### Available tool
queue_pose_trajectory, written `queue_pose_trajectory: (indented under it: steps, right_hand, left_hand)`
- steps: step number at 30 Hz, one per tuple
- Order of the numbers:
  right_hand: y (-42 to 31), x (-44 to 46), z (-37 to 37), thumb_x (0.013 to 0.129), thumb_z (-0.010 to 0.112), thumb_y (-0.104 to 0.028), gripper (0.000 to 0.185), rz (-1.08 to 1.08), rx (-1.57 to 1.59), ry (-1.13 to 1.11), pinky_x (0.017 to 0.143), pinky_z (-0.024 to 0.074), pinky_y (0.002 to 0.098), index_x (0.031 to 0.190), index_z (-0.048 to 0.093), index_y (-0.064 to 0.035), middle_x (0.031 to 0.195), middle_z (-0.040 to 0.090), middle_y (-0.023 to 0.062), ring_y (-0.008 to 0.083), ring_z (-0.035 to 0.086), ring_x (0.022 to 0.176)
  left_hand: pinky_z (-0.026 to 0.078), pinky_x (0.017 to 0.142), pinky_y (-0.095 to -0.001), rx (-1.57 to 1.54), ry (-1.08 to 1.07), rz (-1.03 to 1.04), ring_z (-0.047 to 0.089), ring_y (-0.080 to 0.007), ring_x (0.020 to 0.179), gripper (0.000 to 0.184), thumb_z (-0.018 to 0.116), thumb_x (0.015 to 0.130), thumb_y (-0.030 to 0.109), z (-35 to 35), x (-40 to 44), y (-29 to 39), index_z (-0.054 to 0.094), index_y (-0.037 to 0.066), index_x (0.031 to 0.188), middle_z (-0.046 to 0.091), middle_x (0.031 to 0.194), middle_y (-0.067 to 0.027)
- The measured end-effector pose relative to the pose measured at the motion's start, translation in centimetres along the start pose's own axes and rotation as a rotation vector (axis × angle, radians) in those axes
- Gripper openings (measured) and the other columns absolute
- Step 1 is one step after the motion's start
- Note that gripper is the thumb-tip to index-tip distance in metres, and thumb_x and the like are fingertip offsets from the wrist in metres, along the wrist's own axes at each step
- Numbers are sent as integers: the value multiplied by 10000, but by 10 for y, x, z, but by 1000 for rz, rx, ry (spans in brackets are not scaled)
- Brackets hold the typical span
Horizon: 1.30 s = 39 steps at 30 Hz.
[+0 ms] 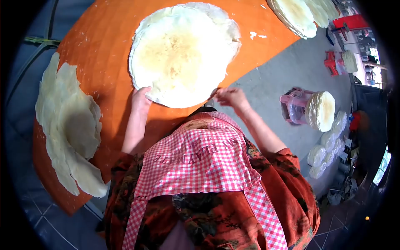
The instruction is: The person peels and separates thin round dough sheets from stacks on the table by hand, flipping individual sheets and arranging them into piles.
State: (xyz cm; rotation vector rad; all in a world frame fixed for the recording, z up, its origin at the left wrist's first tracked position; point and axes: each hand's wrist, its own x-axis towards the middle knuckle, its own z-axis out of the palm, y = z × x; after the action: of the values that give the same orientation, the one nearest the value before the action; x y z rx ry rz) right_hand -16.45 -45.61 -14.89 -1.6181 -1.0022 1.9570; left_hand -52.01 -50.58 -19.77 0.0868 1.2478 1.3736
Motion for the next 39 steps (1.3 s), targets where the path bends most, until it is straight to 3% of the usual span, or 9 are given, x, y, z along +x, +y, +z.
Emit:
queue_pose_trajectory:
  steps: [7,13,19,24,27,31,36,37,39]
  right_hand:
    - [16,-7,46,889,548,-74,210,23,422,-32,767,523,284,1061,532,46,946,642,134,209,634,860]
    - [23,20,55,893,579,-268,307,104,794,91,729,529,334,1034,543,2,879,598,108,237,605,821]
    - [-24,15,75,868,594,-382,429,6,670,94,618,535,338,1098,530,-25,927,551,133,244,591,844]
    - [-46,36,71,770,655,-103,350,-57,335,160,594,499,330,1080,522,-9,880,565,88,204,564,706]
    - [-54,-10,93,765,661,-112,366,-213,327,183,608,487,329,1080,515,6,849,566,75,197,554,696]
    - [13,23,72,774,682,-99,345,-15,151,344,536,536,373,1063,522,1,881,610,99,239,598,719]
    - [10,7,73,737,737,-331,459,-52,-218,478,559,507,342,1042,557,-41,849,609,67,197,588,727]
    - [30,16,67,751,727,-342,460,-79,-138,489,580,505,346,1055,550,-46,866,587,53,191,570,736]
    - [42,9,63,756,726,-360,495,91,239,338,573,509,367,1024,537,11,921,589,104,235,592,791]
  left_hand:
    - [508,834,-403,9,33,-24,590,-274,1023,429,573,764,-40,-5,6,1,486,-25,1183,581,1139,-147]
    - [504,817,-413,-21,-33,-59,587,-272,1016,438,578,769,-33,-16,15,-7,464,-1,1190,571,1146,-140]
    - [470,899,-381,3,-101,-91,550,-266,1098,468,570,800,20,-20,14,-5,438,-26,1247,555,1199,-140]
    - [500,835,-423,-63,-112,-192,569,-288,1060,442,563,818,35,-19,14,-1,441,-34,1237,557,1180,-156]
    - [510,826,-438,-116,-178,-190,572,-297,1056,468,571,805,6,-20,13,0,436,-21,1252,554,1187,-160]
    - [507,866,-421,3,-155,-61,557,-304,1089,466,542,806,-37,-14,8,-2,435,-20,1259,556,1193,-166]
    - [550,715,-412,-33,-136,-36,607,-284,987,473,587,766,-48,-15,12,-4,474,41,1217,583,1128,-142]
    - [547,649,-392,-38,-94,-27,623,-269,939,464,586,758,-53,-12,12,-3,485,53,1199,598,1095,-128]
    - [538,767,-413,-54,-54,-49,612,-280,980,440,556,773,-71,1,-1,8,507,27,1200,594,1121,-136]
